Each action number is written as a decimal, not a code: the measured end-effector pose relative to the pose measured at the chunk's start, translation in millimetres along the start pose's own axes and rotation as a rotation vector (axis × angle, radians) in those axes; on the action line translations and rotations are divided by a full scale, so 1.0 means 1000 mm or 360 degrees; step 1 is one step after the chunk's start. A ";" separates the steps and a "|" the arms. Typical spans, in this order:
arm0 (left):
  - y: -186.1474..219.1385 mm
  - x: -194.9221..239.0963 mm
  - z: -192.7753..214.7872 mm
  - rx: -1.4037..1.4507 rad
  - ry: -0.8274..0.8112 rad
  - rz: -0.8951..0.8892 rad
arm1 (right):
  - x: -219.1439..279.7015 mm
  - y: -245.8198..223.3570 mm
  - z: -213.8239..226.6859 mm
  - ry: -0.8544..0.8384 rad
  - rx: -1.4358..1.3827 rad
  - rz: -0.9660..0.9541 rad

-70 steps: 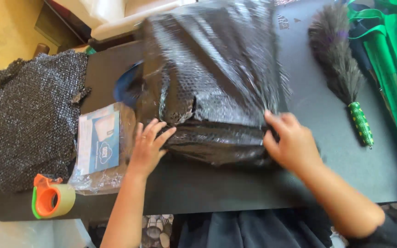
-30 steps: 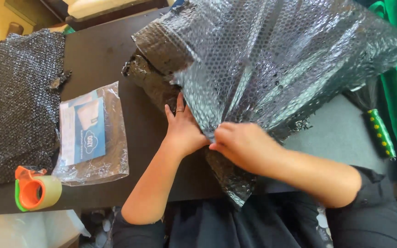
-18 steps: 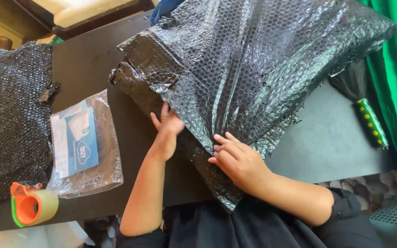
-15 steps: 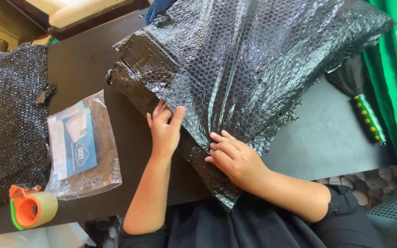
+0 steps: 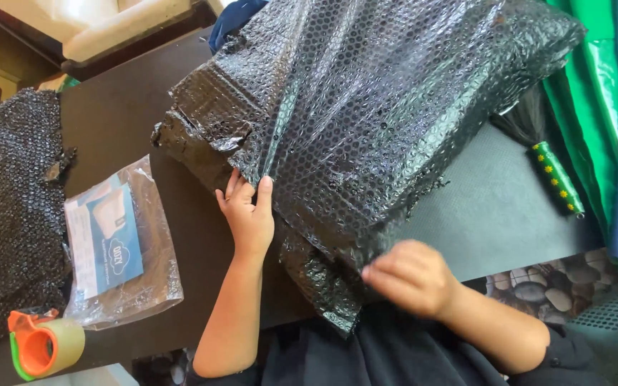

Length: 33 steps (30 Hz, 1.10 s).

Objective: Wrapping a blue bag with bubble wrap and securing it with tape for shipping or storage.

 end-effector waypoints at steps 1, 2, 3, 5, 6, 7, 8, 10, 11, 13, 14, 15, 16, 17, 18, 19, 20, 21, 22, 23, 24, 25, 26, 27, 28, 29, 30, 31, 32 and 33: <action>0.011 -0.002 0.003 0.0051 -0.0019 0.0020 | -0.004 -0.016 -0.001 -0.0247 -0.0173 0.0109; 0.012 -0.002 0.004 0.0050 -0.0023 0.0023 | 0.006 -0.014 -0.006 -0.0247 -0.0175 0.0104; 0.013 -0.002 0.005 0.0062 -0.0014 0.0020 | 0.016 -0.012 -0.011 -0.0279 -0.0164 0.0080; 0.017 -0.002 0.006 0.0076 -0.0007 0.0015 | 0.030 -0.007 -0.022 -0.0309 -0.0151 0.0053; 0.019 -0.002 0.007 0.0096 0.0000 0.0039 | 0.033 -0.004 -0.030 -0.0348 -0.0148 0.0015; 0.020 -0.002 0.009 0.0115 0.0011 0.0063 | 0.037 0.000 -0.037 -0.0387 -0.0147 -0.0020; 0.019 0.000 0.006 0.0115 0.0011 0.0061 | 0.033 0.000 -0.042 -0.0386 -0.0146 -0.0019; 0.018 0.002 0.010 0.0061 0.0141 0.0052 | 0.022 0.006 -0.044 -0.0200 -0.0198 -0.0109; 0.012 0.003 0.008 0.0055 0.0154 0.0053 | 0.021 0.007 -0.044 -0.0201 -0.0205 -0.0096; 0.000 0.008 0.008 0.0104 0.0273 0.0034 | 0.019 0.013 -0.052 -0.0347 -0.0166 -0.0169; 0.003 0.007 0.010 0.0094 0.0285 0.0039 | 0.010 0.013 -0.046 -0.0351 -0.0178 -0.0157; 0.009 0.004 0.011 0.0390 0.0362 -0.0044 | 0.003 0.015 -0.048 -0.0516 -0.0242 -0.0202; 0.015 0.001 0.012 0.0686 0.0437 -0.0130 | -0.004 0.017 -0.049 -0.0682 -0.0304 -0.0246; 0.019 0.000 0.017 0.0682 0.0447 -0.0132 | -0.015 0.015 -0.043 -0.0683 -0.0307 -0.0235; 0.023 -0.001 0.018 0.0510 0.0338 -0.0109 | -0.028 0.014 -0.035 -0.0653 -0.0403 -0.0267; 0.026 -0.001 0.018 0.0339 0.0230 -0.0083 | -0.040 0.014 -0.026 -0.0625 -0.0499 -0.0299; 0.031 -0.004 0.024 0.0336 0.0242 -0.0083 | -0.048 0.018 -0.025 -0.0629 -0.0500 -0.0288; 0.036 -0.006 0.023 0.0256 0.0103 -0.0058 | -0.057 0.019 -0.020 -0.0525 -0.0329 -0.0197; 0.040 -0.007 0.022 0.0176 -0.0035 -0.0033 | -0.065 0.019 -0.015 -0.0419 -0.0158 -0.0107; 0.043 -0.009 0.026 0.0175 -0.0032 -0.0036 | -0.069 0.018 -0.015 -0.0416 -0.0157 -0.0103; 0.044 -0.010 0.024 0.0131 -0.0176 0.0015 | -0.074 0.019 -0.015 -0.0446 -0.0194 -0.0117; 0.044 -0.010 0.021 0.0090 -0.0319 0.0064 | -0.078 0.019 -0.016 -0.0477 -0.0228 -0.0131; 0.046 -0.011 0.024 0.0091 -0.0315 0.0060 | -0.073 0.026 -0.022 -0.0475 -0.0225 -0.0126; 0.046 -0.011 0.024 0.0059 -0.0369 0.0074 | -0.063 0.035 -0.039 -0.0663 -0.0099 -0.0168; 0.047 -0.010 0.024 0.0026 -0.0423 0.0088 | -0.053 0.045 -0.055 -0.0850 0.0028 -0.0212; 0.047 -0.010 0.025 0.0030 -0.0426 0.0080 | -0.045 0.048 -0.059 -0.0845 0.0036 -0.0216; 0.048 -0.010 0.028 -0.0097 -0.0424 0.0038 | -0.037 0.051 -0.064 -0.0868 0.0102 -0.0206; 0.049 -0.010 0.030 -0.0222 -0.0416 -0.0003 | -0.029 0.055 -0.069 -0.0893 0.0169 -0.0194; 0.043 -0.007 0.027 -0.0215 -0.0414 -0.0010 | -0.025 0.057 -0.070 -0.0891 0.0179 -0.0194; 0.041 -0.004 0.030 -0.0413 -0.0345 -0.0122 | -0.016 0.060 -0.075 -0.1008 0.0199 -0.0209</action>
Point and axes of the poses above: each hand's wrist, its own x-axis away from the middle knuckle, its own z-axis out of the back of the hand, y = z × x, the point moved 8 cm from there along -x, towards the middle knuckle, and after that the axes turned 15 degrees about -z, right-handed, at the moved point
